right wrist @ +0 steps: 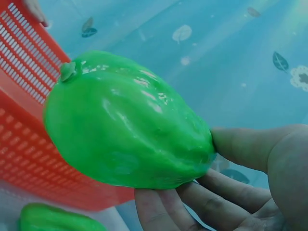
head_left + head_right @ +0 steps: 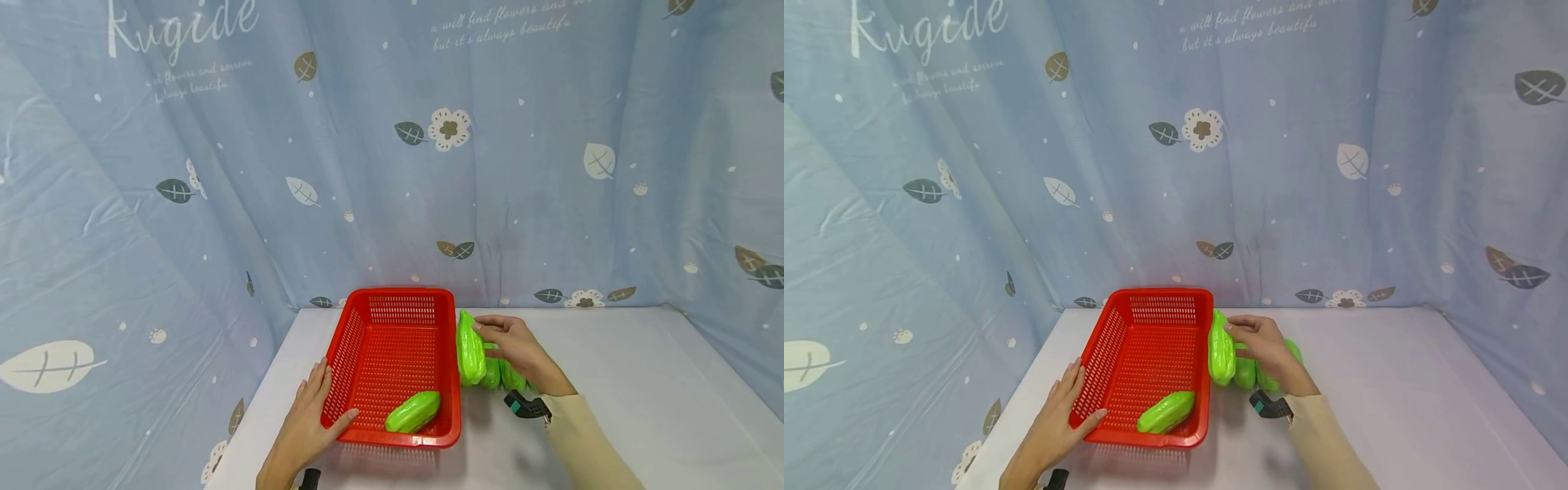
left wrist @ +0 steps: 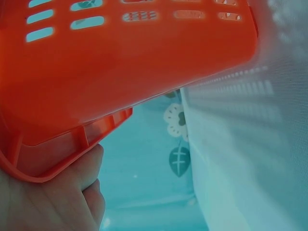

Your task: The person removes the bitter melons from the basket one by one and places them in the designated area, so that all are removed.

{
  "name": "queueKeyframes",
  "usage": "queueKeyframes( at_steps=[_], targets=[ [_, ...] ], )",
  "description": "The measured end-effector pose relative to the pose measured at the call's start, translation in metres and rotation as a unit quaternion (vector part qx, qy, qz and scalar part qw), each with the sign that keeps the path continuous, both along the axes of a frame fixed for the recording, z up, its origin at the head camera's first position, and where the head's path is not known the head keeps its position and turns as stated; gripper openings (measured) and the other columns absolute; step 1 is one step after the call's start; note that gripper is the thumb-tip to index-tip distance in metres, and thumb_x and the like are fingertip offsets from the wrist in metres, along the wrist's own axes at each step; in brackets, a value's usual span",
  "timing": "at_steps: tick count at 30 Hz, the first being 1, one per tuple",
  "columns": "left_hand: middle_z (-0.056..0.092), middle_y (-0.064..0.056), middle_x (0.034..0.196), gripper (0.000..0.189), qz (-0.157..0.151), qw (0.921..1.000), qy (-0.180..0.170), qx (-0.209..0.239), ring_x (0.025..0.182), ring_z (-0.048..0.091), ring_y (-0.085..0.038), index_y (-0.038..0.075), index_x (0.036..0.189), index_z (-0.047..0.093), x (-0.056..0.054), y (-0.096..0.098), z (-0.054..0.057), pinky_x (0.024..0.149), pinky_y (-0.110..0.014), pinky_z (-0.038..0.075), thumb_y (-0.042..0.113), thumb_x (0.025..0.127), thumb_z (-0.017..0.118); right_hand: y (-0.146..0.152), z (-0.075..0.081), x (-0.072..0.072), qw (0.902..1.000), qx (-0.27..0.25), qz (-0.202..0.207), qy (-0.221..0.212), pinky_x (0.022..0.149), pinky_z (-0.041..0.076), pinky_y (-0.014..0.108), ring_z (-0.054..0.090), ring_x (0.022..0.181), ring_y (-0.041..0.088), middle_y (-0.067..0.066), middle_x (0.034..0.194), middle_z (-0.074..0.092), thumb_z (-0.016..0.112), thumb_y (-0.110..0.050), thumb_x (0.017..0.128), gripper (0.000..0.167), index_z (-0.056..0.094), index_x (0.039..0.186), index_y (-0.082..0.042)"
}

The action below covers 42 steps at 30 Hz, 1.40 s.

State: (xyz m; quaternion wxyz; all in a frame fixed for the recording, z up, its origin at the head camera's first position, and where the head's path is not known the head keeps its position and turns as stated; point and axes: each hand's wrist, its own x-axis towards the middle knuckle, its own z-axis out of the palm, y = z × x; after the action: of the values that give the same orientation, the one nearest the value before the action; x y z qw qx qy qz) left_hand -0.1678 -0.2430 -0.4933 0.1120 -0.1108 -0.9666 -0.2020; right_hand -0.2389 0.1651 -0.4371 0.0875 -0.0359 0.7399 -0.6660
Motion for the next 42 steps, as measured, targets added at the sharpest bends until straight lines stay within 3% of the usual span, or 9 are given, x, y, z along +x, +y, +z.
queueKeyframes(
  at_steps=[13,30,33,38,40,42],
  targets=[
    [0.026,-0.016,0.172,0.097,0.002,1.0000,-0.006,0.002,0.159,0.026,-0.039,-0.002,0.158,0.036,0.000,0.000,0.001,0.124,-0.066,0.025,0.058,0.089,0.069,0.030,-0.006,0.004,0.9991,0.005,-0.039,-0.014,0.093,0.059,0.032,0.062,0.107,0.002,0.022,0.152,0.051,0.060,-0.035,0.106,0.061,0.047,0.151,0.004],
    [0.025,-0.014,0.172,0.097,0.006,1.0000,-0.005,-0.001,0.159,0.027,-0.037,-0.001,0.158,0.037,0.000,-0.001,-0.002,0.124,-0.066,0.027,0.059,0.089,0.068,0.071,-0.017,0.006,0.9961,0.060,-0.062,-0.016,0.098,0.059,0.034,0.060,0.111,-0.001,0.021,0.155,0.050,0.056,-0.048,0.105,0.072,0.042,0.156,0.001],
    [0.025,-0.014,0.172,0.097,0.006,1.0000,-0.002,-0.002,0.159,0.028,-0.038,-0.001,0.158,0.037,-0.001,0.000,-0.002,0.124,-0.066,0.027,0.060,0.089,0.068,0.079,-0.020,0.006,0.9957,0.059,-0.070,-0.018,0.096,0.060,0.031,0.061,0.105,-0.006,0.015,0.148,0.057,0.055,-0.048,0.105,0.074,0.040,0.156,0.002],
    [0.025,-0.014,0.172,0.097,0.007,1.0000,-0.004,-0.001,0.159,0.027,-0.037,0.000,0.158,0.037,-0.001,0.000,-0.002,0.124,-0.066,0.027,0.060,0.089,0.067,0.093,-0.026,0.005,0.9943,0.046,-0.092,-0.027,0.088,0.059,0.023,0.061,0.097,-0.013,-0.014,0.124,0.063,0.056,-0.049,0.104,0.078,0.037,0.157,0.004],
    [0.027,-0.014,0.172,0.097,0.008,1.0000,-0.002,-0.001,0.159,0.028,-0.037,0.000,0.158,0.037,-0.001,0.000,-0.002,0.124,-0.066,0.027,0.060,0.089,0.067,0.099,-0.029,0.005,0.9936,0.048,-0.098,-0.033,0.087,0.059,0.022,0.060,0.096,-0.013,-0.015,0.124,0.062,0.055,-0.051,0.104,0.079,0.036,0.158,0.004],
    [0.029,-0.015,0.171,0.096,0.007,1.0000,0.004,-0.001,0.158,0.029,-0.038,-0.001,0.157,0.039,-0.001,0.000,-0.002,0.123,-0.067,0.029,0.060,0.088,0.068,0.103,-0.033,0.005,0.9923,0.053,-0.104,-0.041,0.088,0.058,0.022,0.059,0.098,-0.012,-0.007,0.132,0.061,0.054,-0.053,0.104,0.081,0.035,0.159,0.003]
  ],
)
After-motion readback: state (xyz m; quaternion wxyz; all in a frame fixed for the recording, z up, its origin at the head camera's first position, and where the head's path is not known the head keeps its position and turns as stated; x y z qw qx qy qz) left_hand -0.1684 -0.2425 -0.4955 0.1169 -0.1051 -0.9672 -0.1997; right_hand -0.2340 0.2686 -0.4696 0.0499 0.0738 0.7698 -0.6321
